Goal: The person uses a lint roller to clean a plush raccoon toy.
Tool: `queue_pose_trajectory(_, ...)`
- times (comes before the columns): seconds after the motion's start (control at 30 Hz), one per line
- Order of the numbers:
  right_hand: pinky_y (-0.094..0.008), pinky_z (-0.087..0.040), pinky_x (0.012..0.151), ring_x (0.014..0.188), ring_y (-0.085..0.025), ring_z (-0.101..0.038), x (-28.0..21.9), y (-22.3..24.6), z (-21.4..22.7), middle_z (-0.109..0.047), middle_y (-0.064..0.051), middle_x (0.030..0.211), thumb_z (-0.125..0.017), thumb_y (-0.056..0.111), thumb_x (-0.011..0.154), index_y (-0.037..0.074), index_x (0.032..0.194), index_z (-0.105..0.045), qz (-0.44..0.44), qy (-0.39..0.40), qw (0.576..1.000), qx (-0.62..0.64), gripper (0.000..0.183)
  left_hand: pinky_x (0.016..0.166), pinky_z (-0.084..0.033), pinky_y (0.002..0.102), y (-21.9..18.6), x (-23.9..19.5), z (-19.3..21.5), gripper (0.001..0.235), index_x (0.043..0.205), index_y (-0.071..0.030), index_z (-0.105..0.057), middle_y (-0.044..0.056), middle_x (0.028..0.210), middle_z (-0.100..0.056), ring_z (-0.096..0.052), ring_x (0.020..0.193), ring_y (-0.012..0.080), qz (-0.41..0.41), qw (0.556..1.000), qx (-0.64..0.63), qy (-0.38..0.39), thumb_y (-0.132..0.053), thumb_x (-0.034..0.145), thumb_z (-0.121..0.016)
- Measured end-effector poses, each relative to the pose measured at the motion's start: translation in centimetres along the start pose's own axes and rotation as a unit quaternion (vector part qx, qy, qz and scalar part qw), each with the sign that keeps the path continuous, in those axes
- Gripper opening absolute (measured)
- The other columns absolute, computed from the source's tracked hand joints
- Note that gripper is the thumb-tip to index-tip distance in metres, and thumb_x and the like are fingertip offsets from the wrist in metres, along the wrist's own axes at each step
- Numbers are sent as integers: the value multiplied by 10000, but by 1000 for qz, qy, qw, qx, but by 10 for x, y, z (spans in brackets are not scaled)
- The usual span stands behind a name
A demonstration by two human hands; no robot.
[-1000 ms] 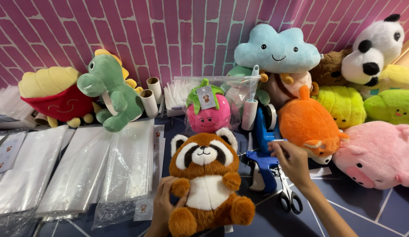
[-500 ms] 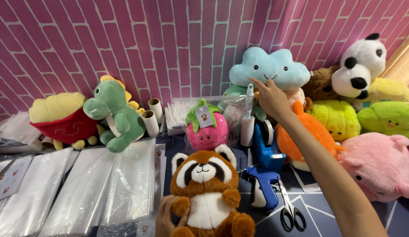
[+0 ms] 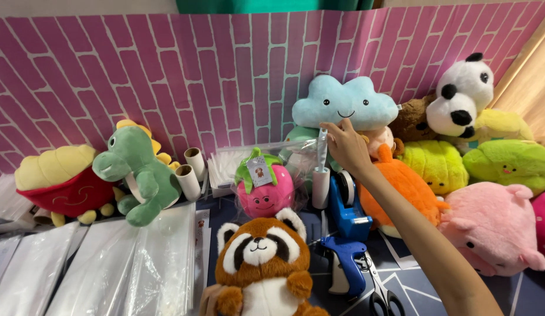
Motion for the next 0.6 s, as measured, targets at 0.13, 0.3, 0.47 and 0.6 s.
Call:
queue_pose_trajectory(0.13, -408, -501, 588, 638, -268, -611, -4, -3, -2, -534, -77, 988, -601, 55, 922, 159, 1217, -717, 1, -4, 1000, 2, 333, 694, -648, 271, 83, -16, -25, 213, 949, -110, -718, 34, 791, -773, -765, 684, 139, -96, 988, -75, 98, -280, 822, -738)
queue_pose_trajectory(0.3, -488, -599, 703, 862, -388, -703, -10, -18, -10, -560, -47, 1107, -592, 206, 950, 356, 1265, -638, -40, 21, 999, -29, 352, 666, -644, 255, 107, -3, -47, 205, 919, -139, -755, 15, 766, -774, -759, 651, 122, -84, 980, -71, 163, -326, 839, -729)
queue_pose_trajectory(0.47, -480, -598, 732, 898, -370, -693, -24, -10, 10, -550, -58, 1127, -648, 194, 932, 292, 1290, -608, -15, 9, 1000, -9, 374, 637, -640, 240, 125, -13, -48, 217, 888, -169, -791, -3, 740, -775, -752, 618, 106, -53, 972, -55, 224, -372, 856, -720)
queue_pose_trajectory(0.6, -344, -519, 665, 744, -194, -641, -39, 11, 36, -674, -85, 999, -726, 98, 874, 58, 1258, -584, 3, 0, 997, 71, 412, 615, -637, 228, 136, -35, -44, 241, 864, -193, -819, -18, 720, -776, -747, 591, 92, -19, 963, -42, 265, -408, 870, -713)
Point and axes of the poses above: each hand's wrist, its own x-axis towards the middle knuckle, its own z-axis out of the back of the hand, y = z × x, the point moved 3 cm from there along x, towards the middle knuckle
